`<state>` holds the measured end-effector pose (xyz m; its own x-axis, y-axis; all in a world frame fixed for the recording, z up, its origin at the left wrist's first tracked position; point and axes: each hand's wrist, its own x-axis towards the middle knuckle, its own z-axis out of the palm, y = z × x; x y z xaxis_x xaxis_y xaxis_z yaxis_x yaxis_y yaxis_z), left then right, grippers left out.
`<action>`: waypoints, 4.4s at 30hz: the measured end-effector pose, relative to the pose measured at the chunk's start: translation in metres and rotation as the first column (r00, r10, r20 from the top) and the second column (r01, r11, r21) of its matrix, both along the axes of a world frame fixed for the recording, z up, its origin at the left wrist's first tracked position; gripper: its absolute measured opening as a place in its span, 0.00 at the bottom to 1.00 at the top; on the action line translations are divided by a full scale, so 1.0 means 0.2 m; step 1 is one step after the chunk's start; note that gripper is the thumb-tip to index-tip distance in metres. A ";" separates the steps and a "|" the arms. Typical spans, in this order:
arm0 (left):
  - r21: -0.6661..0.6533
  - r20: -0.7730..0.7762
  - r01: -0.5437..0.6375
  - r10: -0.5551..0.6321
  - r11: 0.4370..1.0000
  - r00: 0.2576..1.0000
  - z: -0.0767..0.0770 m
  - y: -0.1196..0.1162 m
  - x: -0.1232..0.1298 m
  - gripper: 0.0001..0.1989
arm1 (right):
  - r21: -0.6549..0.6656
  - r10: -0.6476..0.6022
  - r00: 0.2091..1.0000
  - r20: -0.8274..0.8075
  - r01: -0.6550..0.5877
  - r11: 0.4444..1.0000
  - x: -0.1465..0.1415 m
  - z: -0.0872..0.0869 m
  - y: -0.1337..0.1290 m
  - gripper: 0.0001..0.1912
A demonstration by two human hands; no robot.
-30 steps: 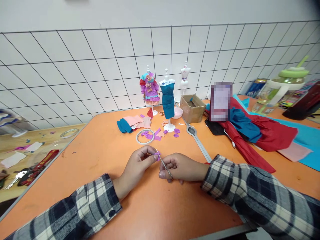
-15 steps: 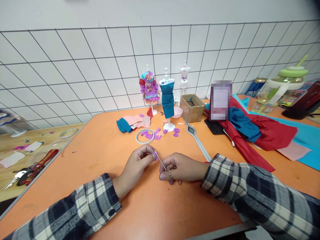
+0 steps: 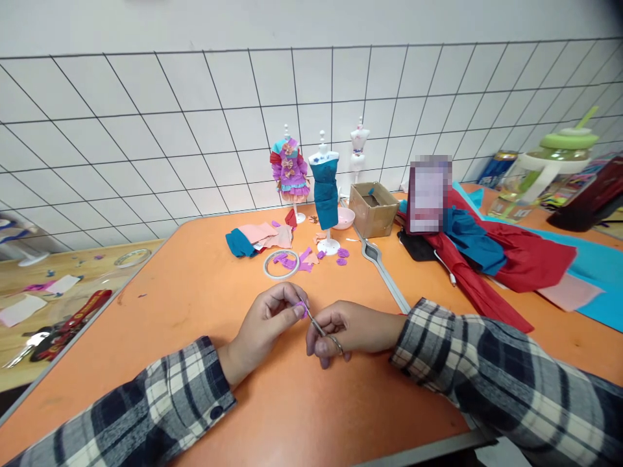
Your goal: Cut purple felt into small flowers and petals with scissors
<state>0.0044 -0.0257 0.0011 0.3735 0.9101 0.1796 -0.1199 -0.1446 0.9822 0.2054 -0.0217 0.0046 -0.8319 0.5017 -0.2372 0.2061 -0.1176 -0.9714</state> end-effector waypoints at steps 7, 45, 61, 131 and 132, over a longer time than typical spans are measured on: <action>0.026 0.002 -0.036 0.036 0.999 0.999 0.00 0.01 0.00 0.09 | 0.010 0.084 0.991 -0.100 -0.083 0.996 0.02 -0.02 0.02 0.24; -0.083 0.157 -0.067 0.079 0.994 0.984 0.01 0.01 0.01 0.07 | 0.011 0.053 0.997 -0.051 -0.053 0.999 0.01 -0.01 0.01 0.25; -0.117 -0.078 -0.280 0.272 0.953 0.959 -0.04 0.09 0.00 0.12 | 0.378 -0.431 0.902 0.023 0.391 0.839 0.05 -0.01 0.07 0.22; -0.184 -0.211 -0.160 0.120 0.970 0.970 -0.02 0.04 0.03 0.14 | 0.089 -0.592 0.799 -0.105 0.600 0.795 -0.05 -0.01 0.00 0.16; -0.190 -0.205 -0.160 0.120 0.969 0.971 -0.02 0.04 0.02 0.14 | 0.101 -0.598 0.794 -0.110 0.607 0.788 -0.05 0.00 0.00 0.17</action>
<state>0.0094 -0.0175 -0.0025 0.2489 0.9655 -0.0767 0.0795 0.0586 0.9951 0.1954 -0.0216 0.0038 -0.3621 0.9275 -0.0927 0.0668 -0.0734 -0.9951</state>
